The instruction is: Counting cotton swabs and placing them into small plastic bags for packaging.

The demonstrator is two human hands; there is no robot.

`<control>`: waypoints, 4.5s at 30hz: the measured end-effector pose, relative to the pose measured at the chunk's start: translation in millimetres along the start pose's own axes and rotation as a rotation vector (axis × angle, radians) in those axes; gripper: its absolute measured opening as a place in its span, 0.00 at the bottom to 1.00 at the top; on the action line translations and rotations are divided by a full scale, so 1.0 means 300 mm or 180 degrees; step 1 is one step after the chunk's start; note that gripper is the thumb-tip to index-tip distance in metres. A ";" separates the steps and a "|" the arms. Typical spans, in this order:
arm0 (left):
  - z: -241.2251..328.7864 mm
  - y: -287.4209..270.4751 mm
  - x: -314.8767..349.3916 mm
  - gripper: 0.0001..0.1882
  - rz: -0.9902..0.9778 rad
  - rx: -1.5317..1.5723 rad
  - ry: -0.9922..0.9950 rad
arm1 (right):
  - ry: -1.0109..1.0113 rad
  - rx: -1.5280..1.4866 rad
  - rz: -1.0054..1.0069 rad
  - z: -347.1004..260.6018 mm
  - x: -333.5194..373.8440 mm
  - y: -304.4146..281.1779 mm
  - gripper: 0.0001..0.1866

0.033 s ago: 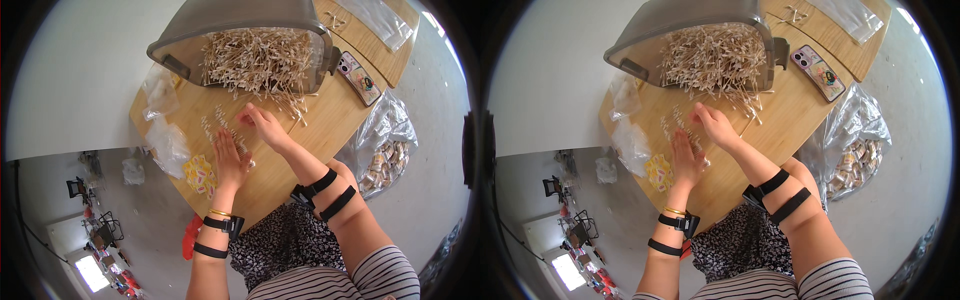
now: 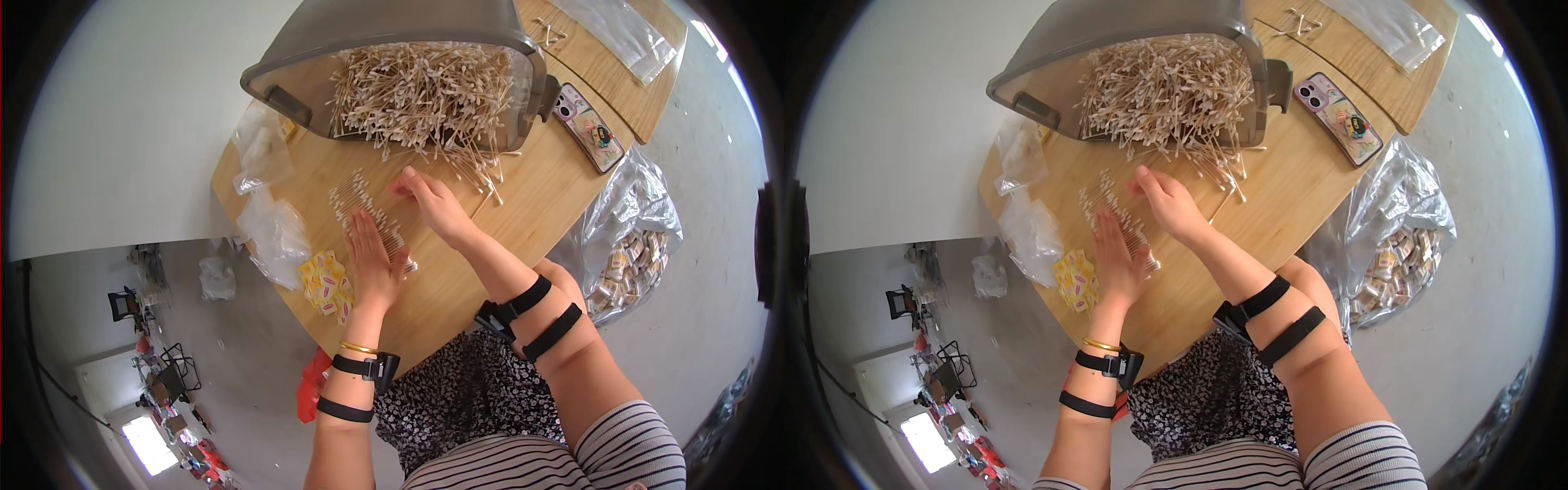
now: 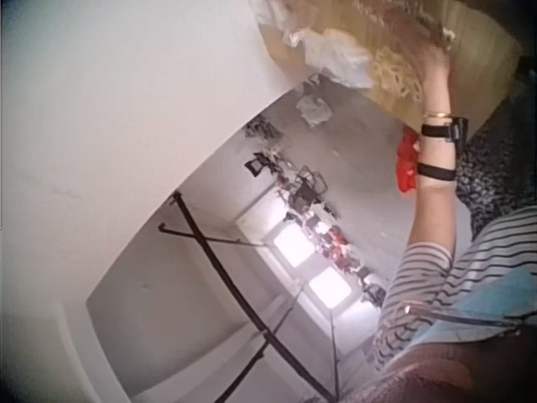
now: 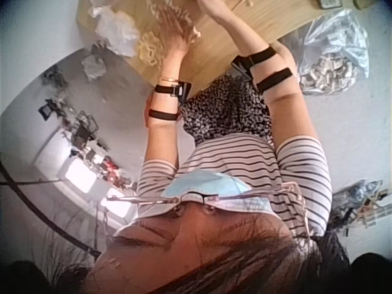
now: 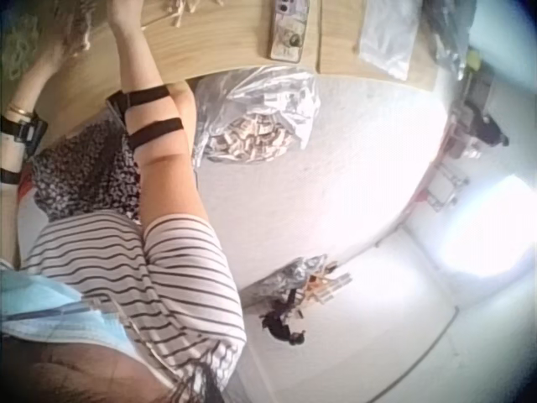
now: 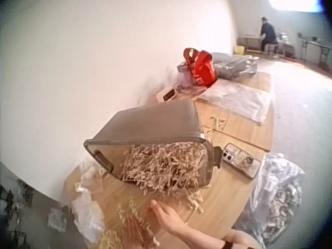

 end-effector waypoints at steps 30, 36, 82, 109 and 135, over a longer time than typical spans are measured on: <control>-0.045 -0.134 0.312 0.08 0.1022 0.0255 -0.1359 | -0.0780 0.0732 0.0250 0.020 0.039 0.044 0.20; -0.027 -0.143 0.280 0.19 0.1258 0.0446 -0.1311 | -0.0776 0.0821 0.0163 0.025 0.050 0.044 0.19; -0.250 -0.081 -0.016 0.51 0.2142 0.3368 -0.1460 | -0.1558 0.1615 -0.0049 0.035 -0.017 0.193 0.28; -0.165 -0.095 -0.237 0.41 0.1197 -0.0809 -0.0426 | -0.0728 0.0543 -0.0135 -0.219 0.123 0.049 0.26; -0.080 -0.017 -0.209 0.46 0.0302 -0.0575 -0.0361 | -0.0759 0.0430 0.0080 -0.106 0.001 -0.039 0.21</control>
Point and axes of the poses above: each hand's wrist, its own x-axis away from the middle knuckle, its own y-axis out of the palm, z = x × y, the point moved 8 cm from there along -x, towards the middle knuckle, and after that the axes turned 9 degrees about z, right-handed, at the moved point
